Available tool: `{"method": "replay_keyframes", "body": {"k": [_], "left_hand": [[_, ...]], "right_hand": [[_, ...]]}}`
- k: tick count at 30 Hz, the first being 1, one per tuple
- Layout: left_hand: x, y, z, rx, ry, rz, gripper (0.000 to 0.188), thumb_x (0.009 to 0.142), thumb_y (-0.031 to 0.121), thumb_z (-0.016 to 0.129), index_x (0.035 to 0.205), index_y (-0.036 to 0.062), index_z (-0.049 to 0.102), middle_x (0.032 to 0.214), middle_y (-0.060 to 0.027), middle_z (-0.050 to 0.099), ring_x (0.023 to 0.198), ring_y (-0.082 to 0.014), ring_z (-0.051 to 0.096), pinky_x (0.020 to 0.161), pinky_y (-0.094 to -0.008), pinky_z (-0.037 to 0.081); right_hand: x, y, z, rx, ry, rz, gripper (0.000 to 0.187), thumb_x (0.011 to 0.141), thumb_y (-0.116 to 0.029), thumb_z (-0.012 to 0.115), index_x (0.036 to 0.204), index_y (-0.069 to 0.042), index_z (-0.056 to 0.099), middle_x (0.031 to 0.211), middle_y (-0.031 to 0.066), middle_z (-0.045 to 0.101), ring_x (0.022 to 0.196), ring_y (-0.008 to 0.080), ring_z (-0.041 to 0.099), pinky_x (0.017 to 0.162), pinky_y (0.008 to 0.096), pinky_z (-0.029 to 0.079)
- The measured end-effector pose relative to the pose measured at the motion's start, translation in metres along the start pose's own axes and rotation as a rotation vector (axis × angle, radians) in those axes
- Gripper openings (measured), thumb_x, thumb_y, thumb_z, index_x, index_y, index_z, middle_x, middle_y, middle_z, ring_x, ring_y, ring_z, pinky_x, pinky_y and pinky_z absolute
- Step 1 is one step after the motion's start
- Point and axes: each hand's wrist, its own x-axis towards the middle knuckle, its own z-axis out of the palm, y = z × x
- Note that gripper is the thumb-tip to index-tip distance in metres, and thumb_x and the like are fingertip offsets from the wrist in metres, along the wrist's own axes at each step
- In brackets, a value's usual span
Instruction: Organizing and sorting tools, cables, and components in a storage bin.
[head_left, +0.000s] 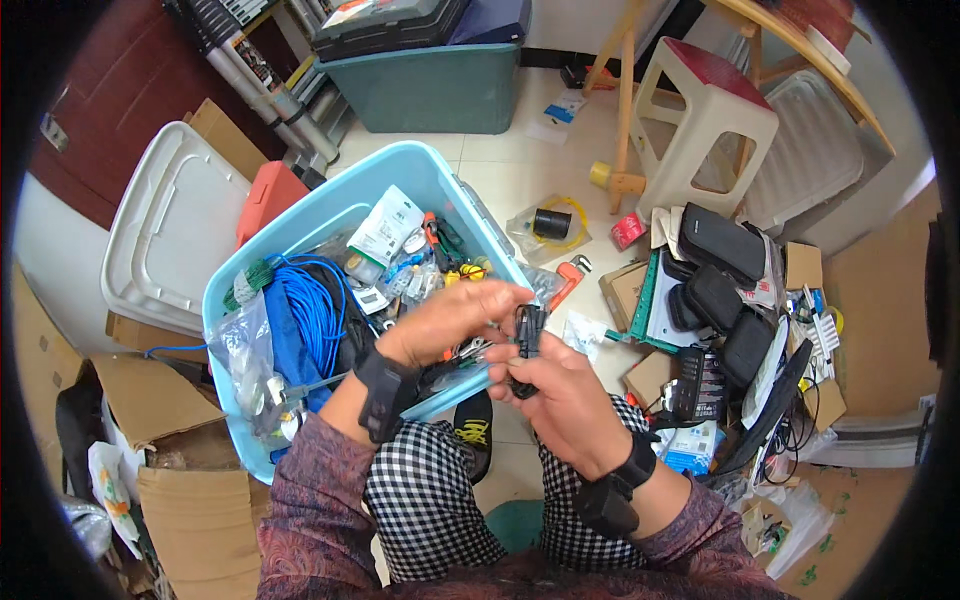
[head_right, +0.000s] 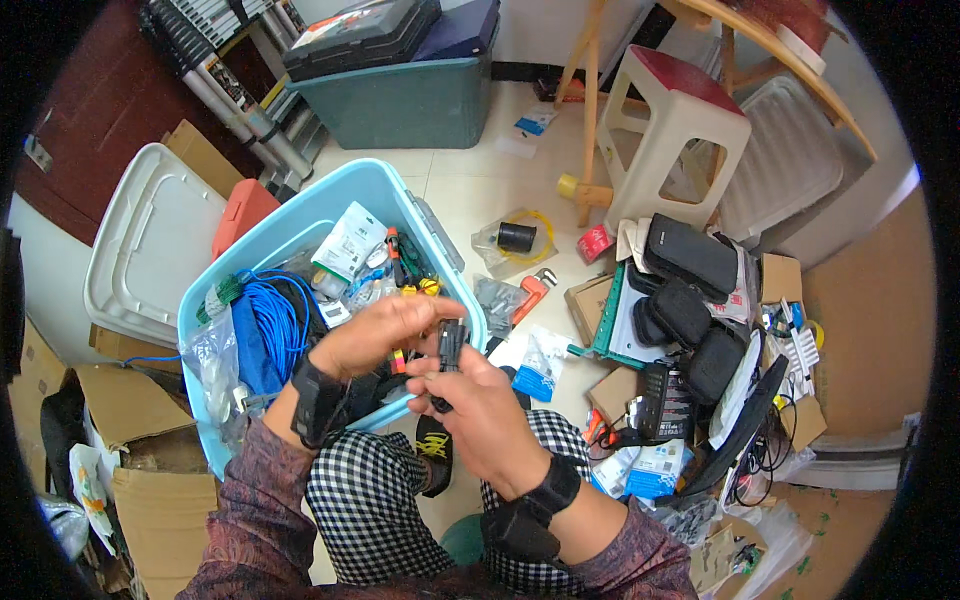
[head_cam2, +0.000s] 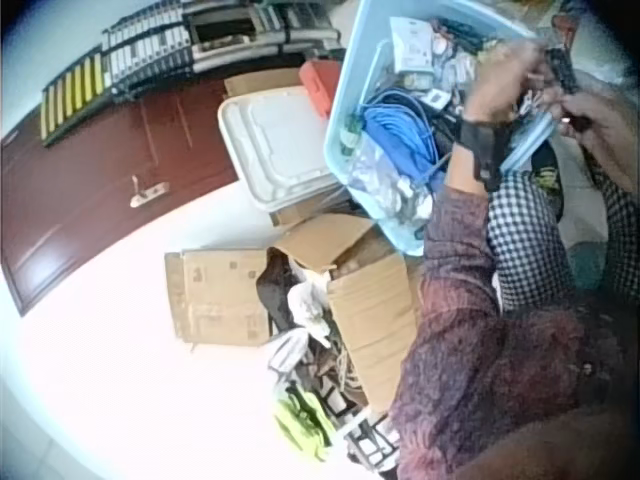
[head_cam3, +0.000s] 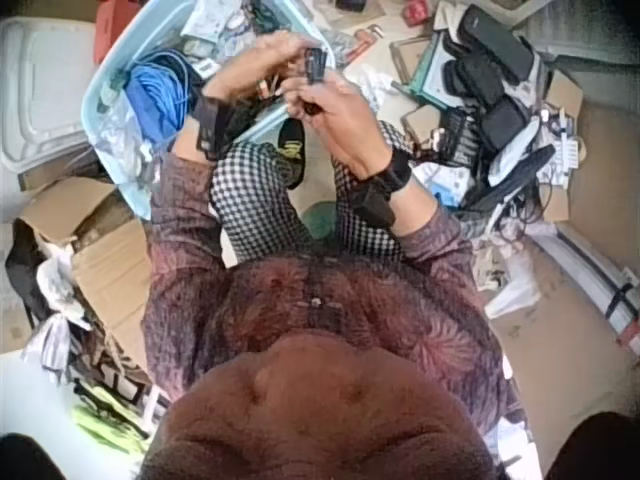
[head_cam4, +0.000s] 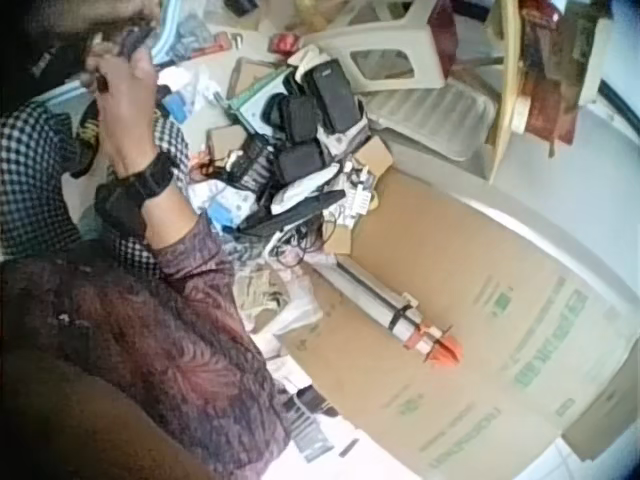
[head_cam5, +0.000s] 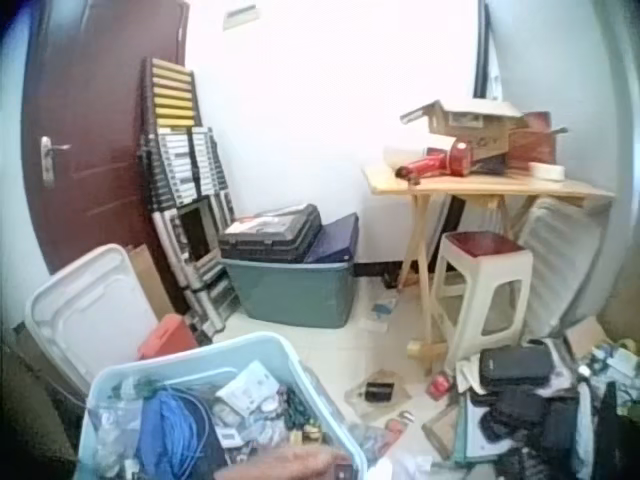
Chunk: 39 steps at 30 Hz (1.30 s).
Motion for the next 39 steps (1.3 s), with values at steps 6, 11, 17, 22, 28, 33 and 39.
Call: {"method": "replay_keyframes", "body": {"k": [6, 11, 17, 22, 28, 33, 39], "left_hand": [[-0.039, 0.024, 0.037, -0.162, -0.035, -0.046, 0.040, 0.090, 0.030, 0.056, 0.114, -0.0017, 0.051, 0.100, -0.0125, 0.062, 0.066, -0.0077, 0.061, 0.061, -0.0235, 0.053], [-0.007, -0.022, 0.002, 0.120, 0.374, 0.166, 0.024, 0.091, 0.024, 0.053, 0.101, 0.0034, 0.055, 0.092, -0.0067, 0.063, 0.079, -0.0161, 0.061, 0.068, -0.0272, 0.050], [-0.030, -0.043, -0.130, -0.283, 0.731, -0.241, 0.050, 0.091, 0.033, 0.051, 0.131, 0.0035, 0.039, 0.128, -0.0182, 0.048, 0.116, -0.0295, 0.048, 0.096, -0.0407, 0.039], [0.008, -0.012, -0.059, -0.028, 0.771, -0.155, 0.060, 0.090, 0.033, 0.053, 0.137, 0.0020, 0.031, 0.135, -0.0191, 0.040, 0.124, -0.0291, 0.041, 0.101, -0.0428, 0.034], [0.028, 0.040, 0.076, 0.122, 0.359, 0.096, 0.043, 0.091, 0.026, 0.053, 0.123, -0.0025, 0.048, 0.111, -0.0128, 0.060, 0.097, -0.0166, 0.060, 0.086, -0.0285, 0.046], [0.021, 0.056, 0.135, 0.469, 0.046, 0.027, 0.046, 0.090, 0.028, 0.052, 0.124, -0.0028, 0.048, 0.113, -0.0137, 0.059, 0.098, -0.0170, 0.059, 0.090, -0.0300, 0.045], [-0.016, 0.059, 0.086, 0.535, 0.074, -0.175, 0.042, 0.087, 0.022, 0.054, 0.121, -0.0026, 0.052, 0.109, -0.0124, 0.061, 0.097, -0.0164, 0.059, 0.085, -0.0283, 0.046]], "right_hand": [[-0.001, 0.019, -0.004, -0.008, -0.143, -0.010, 0.021, 0.091, -0.006, 0.044, 0.110, -0.002, 0.049, 0.098, 0.0048, 0.056, 0.090, 0.0135, 0.056, 0.081, 0.0312, 0.048], [0.004, 0.037, -0.017, 0.184, -0.068, -0.054, 0.030, 0.090, -0.006, 0.048, 0.118, 0.003, 0.043, 0.099, 0.0131, 0.057, 0.093, 0.0209, 0.060, 0.085, 0.0349, 0.050], [0.014, 0.081, 0.036, -0.195, -0.344, -0.040, 0.021, 0.083, -0.009, 0.055, 0.100, 0.004, 0.052, 0.080, 0.0102, 0.059, 0.063, 0.0159, 0.062, 0.050, 0.0272, 0.051], [0.003, 0.069, 0.033, -0.122, -0.358, -0.111, 0.014, 0.084, -0.010, 0.050, 0.091, 0.001, 0.055, 0.070, 0.0066, 0.059, 0.053, 0.0106, 0.057, 0.042, 0.0225, 0.045], [-0.006, 0.015, -0.052, 0.139, -0.262, -0.237, 0.017, 0.086, -0.015, 0.053, 0.095, -0.001, 0.056, 0.073, 0.0065, 0.062, 0.057, 0.0097, 0.058, 0.051, 0.0205, 0.047], [0.038, 0.085, -0.262, 0.231, 0.412, -0.612, 0.011, 0.086, -0.008, 0.049, 0.095, -0.003, 0.053, 0.076, 0.0061, 0.058, 0.059, 0.0140, 0.054, 0.054, 0.0279, 0.047], [-0.045, 0.183, -0.394, -0.403, 0.732, 0.056, 0.011, 0.078, -0.014, 0.056, 0.078, -0.004, 0.053, 0.059, 0.0077, 0.053, 0.052, 0.0192, 0.055, 0.045, 0.0338, 0.044]]}}
